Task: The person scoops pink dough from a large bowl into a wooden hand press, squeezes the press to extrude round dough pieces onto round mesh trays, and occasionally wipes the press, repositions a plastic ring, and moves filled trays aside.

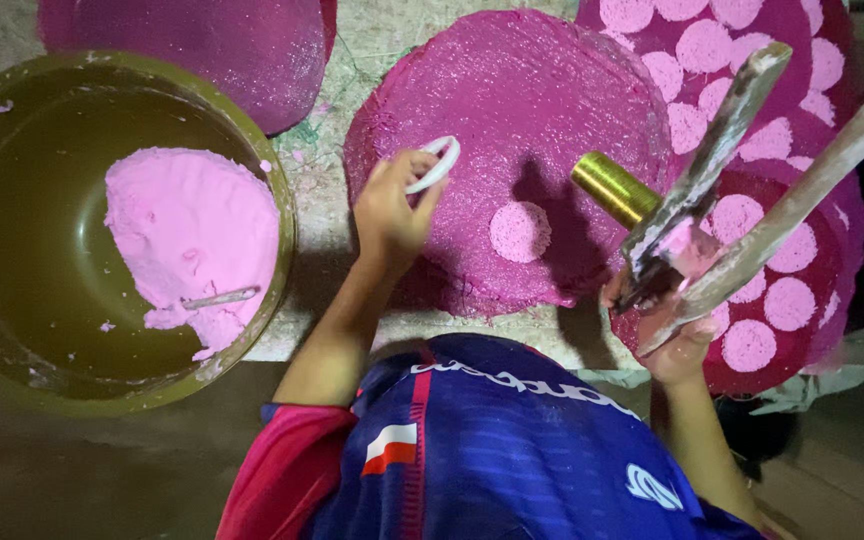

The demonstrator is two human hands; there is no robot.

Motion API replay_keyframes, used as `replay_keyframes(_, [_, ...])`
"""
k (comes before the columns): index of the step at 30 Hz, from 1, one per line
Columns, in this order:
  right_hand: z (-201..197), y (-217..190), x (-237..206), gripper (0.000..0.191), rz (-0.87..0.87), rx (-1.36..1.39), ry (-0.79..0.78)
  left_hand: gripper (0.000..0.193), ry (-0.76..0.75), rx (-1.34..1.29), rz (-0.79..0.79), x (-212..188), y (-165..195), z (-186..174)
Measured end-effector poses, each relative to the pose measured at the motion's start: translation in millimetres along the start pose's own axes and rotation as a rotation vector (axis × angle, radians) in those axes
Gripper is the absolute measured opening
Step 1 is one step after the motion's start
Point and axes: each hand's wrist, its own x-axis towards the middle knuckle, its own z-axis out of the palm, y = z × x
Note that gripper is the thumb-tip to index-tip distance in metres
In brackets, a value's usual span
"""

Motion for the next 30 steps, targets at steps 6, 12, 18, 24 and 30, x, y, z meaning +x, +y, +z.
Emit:
replay_keyframes(6, [0.2,2.1,1.4,0.110,-0.045,-0.038,0.037,0.014,-0.206,0.034,0.163,-36.4,-4.9,12.4])
replay_keyframes(12, [10.2,-0.6,8.8,0.103,-0.036,0.016,-0.019,0.009,-0.217,0.033,0.208,-51.7,-7.4,24.1])
replay_keyframes(18, [15.0,-11.7,19.4,0.103,0.007,-0.234,-0.107,0.013,-0.323,0.055,0.192,-40.1,9.6,16.3])
replay_keyframes(24, [18.5,-26.7,76.2,0.088,0.482,-0.470,-0.498,0.064,-0.291,-1.230,-0.325,27.0,18.2,1.2])
replay_keyframes(30, [61.4,-83.4,135.3,0.082,0.999,-0.840,-0.531,0.064,-0.272,-2.275,-0.145,53.0,7.2,17.9])
